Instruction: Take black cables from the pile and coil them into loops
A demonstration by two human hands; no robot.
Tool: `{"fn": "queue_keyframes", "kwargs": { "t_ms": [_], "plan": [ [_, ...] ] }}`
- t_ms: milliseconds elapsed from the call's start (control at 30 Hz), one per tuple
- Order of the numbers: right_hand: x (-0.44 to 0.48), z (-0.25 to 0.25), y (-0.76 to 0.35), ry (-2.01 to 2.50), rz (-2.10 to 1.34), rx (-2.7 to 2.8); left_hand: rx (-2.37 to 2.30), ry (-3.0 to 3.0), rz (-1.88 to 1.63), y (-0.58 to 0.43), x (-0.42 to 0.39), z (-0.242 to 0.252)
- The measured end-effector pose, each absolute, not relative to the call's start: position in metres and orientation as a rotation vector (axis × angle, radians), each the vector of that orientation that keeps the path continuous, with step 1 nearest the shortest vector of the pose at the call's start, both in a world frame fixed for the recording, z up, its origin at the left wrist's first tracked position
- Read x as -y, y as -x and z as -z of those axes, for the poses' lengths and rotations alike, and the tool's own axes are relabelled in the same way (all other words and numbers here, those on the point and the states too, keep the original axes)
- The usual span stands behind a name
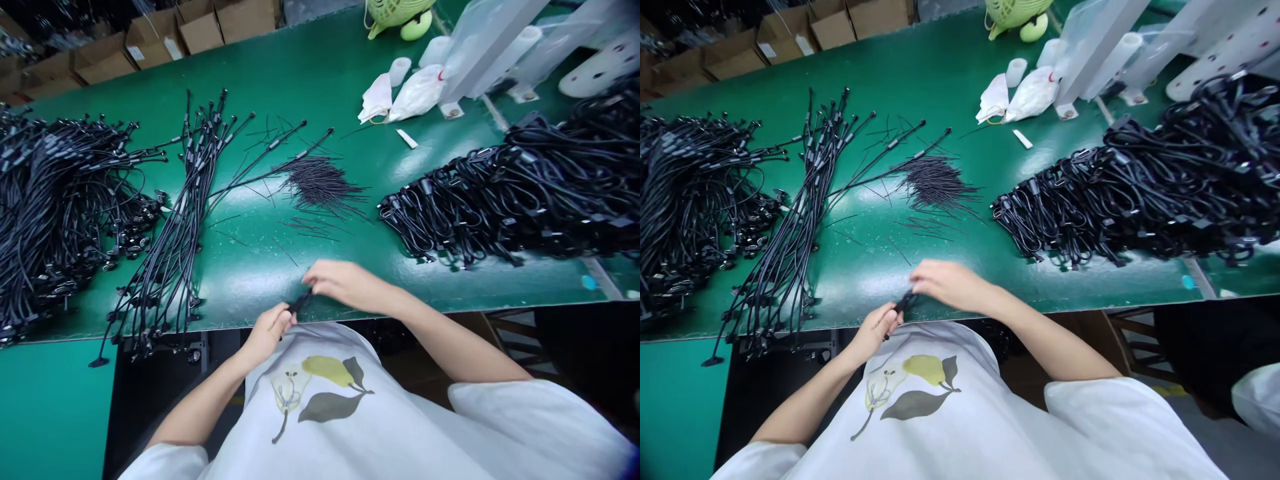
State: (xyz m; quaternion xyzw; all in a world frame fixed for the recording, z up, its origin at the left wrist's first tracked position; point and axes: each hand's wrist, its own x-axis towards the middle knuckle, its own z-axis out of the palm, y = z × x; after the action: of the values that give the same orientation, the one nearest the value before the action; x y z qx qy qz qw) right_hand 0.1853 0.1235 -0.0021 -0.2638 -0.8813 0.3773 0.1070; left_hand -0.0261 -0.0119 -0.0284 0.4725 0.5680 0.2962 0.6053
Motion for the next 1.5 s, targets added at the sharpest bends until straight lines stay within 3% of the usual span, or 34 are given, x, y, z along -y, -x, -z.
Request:
{"fn": "queue_keyframes", "kwargs": {
  "t_ms": [167,333,433,567,667,733,833,933,1033,1267,1500],
  "plan": [
    [-0.175,0.03,-0.212,1.732,-0.426,2.307,-1.133,-0.506,-1.145,0.023,0.0,0.022],
    [-0.183,0.04,-0.22,1.812,-0.369,2.371,-1.055,-0.387,-1.211,0.013,-0.012,0.009],
    [-0.167,0.035,-0.218,1.718,-0.696,2.146,-1.003,-0.356,-1.224,0.006,-0.015,0.005],
    [-0.124,0.028,-0.19,1.298,-1.622,1.757,-0.943,-0.35,-1.181,-0.004,-0.022,0.004],
    [-0.091,0.024,-0.162,1.117,-1.81,1.755,-1.009,-0.456,-1.171,-0.005,-0.024,0.009],
    [-0.079,0.02,-0.151,1.088,-1.576,1.958,-1.166,-0.634,-1.186,-0.002,-0.024,0.016],
    [-0.077,0.018,-0.146,0.948,-0.843,2.411,-1.441,-0.964,-1.138,0.007,-0.022,0.024],
    [-0.089,0.015,-0.147,0.568,-0.18,2.721,-1.503,-1.163,-1.043,0.016,-0.023,0.026],
    [-0.102,0.002,-0.145,0.123,0.149,2.861,-1.385,-1.101,-0.979,0.022,-0.024,0.022],
    [-0.108,-0.036,-0.128,-0.3,0.442,3.042,-1.082,-0.594,-0.93,0.027,-0.023,0.012],
    [-0.111,-0.047,-0.114,-0.221,0.142,3.161,-1.089,-0.443,-1.014,0.022,-0.021,0.001]
  ]
}}
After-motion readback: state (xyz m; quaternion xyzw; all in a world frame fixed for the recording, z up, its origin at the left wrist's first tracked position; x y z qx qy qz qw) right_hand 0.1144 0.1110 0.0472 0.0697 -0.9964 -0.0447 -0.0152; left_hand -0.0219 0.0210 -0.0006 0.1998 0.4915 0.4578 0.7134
